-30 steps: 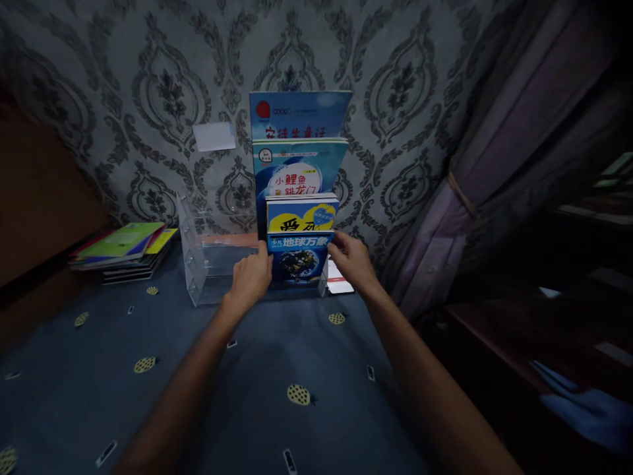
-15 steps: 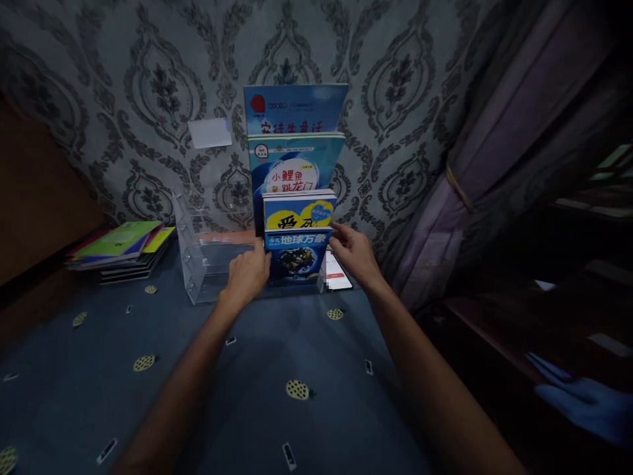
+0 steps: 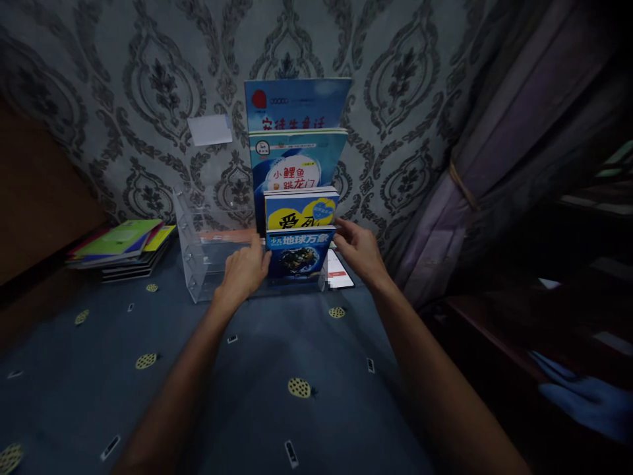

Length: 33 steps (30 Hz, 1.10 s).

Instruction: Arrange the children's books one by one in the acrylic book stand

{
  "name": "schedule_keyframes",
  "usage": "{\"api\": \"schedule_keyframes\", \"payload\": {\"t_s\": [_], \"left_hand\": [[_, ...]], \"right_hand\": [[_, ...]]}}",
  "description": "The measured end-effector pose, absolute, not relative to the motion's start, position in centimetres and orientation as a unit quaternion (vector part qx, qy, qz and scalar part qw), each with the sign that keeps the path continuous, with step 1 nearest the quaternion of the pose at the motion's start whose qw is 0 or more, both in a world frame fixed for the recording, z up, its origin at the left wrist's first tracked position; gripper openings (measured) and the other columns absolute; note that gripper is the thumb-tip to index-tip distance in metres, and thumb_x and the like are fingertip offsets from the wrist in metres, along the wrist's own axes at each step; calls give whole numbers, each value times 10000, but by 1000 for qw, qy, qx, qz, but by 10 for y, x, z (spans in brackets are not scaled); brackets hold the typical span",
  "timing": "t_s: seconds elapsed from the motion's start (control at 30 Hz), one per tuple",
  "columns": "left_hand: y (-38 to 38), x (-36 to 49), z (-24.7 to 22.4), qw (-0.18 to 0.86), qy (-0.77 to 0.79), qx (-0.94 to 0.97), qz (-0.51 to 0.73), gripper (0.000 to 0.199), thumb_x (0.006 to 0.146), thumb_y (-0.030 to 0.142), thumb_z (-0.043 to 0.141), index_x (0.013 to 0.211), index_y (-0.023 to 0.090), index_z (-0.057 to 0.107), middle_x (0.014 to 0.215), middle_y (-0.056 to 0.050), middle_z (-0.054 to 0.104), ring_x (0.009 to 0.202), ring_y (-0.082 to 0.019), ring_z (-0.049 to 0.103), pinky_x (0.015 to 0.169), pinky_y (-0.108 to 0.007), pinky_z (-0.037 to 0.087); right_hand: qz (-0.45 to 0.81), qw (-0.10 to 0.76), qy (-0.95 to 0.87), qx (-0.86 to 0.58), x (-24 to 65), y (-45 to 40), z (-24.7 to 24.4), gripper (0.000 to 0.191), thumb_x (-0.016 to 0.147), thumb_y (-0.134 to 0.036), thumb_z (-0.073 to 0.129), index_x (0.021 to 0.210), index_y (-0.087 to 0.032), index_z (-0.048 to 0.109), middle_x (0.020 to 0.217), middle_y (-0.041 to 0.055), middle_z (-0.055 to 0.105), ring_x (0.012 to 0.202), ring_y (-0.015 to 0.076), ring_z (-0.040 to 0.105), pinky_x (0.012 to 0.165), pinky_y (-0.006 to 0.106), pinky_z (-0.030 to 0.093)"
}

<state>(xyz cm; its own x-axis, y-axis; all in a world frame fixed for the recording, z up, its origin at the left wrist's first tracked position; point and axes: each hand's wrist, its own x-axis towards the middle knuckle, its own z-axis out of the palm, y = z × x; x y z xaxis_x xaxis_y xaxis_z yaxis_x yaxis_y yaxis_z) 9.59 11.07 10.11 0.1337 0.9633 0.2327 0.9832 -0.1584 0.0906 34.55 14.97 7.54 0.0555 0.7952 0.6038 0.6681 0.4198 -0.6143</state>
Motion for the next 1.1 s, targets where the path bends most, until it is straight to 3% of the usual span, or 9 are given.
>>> {"api": "schedule_keyframes", "payload": {"t_s": [0.47,0.77,1.0,1.1], "left_hand": [[105,84,111,-4,-605,-784,-138,440,987,413,513,1337,169,405,1080,-156,731,1013,-337,706,819,-408,522],[99,85,119,-40,-582,-804,-113,369,960,417,567,1236,192,468,1066,-119,730,965,-304,707,771,-359,523],[96,82,122,-55,-566,-815,-112,446,962,421,577,1318,182,452,1053,-109,727,994,-316,705,799,-384,526],[98,70,123,-81,-522,-838,-140,467,940,444,603,1320,195,497,1022,-82,727,972,-302,705,796,-377,531]], "right_hand": [[60,537,-650,-535,355,145,85,540,810,-236,518,1323,-123,642,1029,120,777,811,258,713,725,415,596],[43,561,-652,-509,348,129,99,455,840,-240,565,1278,-178,669,1004,109,759,896,274,726,767,449,609],[127,629,-619,-453,327,97,123,454,855,-229,588,1299,-160,656,1033,102,760,886,209,728,727,366,623],[131,647,-618,-426,318,82,133,400,850,-197,617,1240,-206,706,1003,78,771,849,186,728,734,356,628]]}}
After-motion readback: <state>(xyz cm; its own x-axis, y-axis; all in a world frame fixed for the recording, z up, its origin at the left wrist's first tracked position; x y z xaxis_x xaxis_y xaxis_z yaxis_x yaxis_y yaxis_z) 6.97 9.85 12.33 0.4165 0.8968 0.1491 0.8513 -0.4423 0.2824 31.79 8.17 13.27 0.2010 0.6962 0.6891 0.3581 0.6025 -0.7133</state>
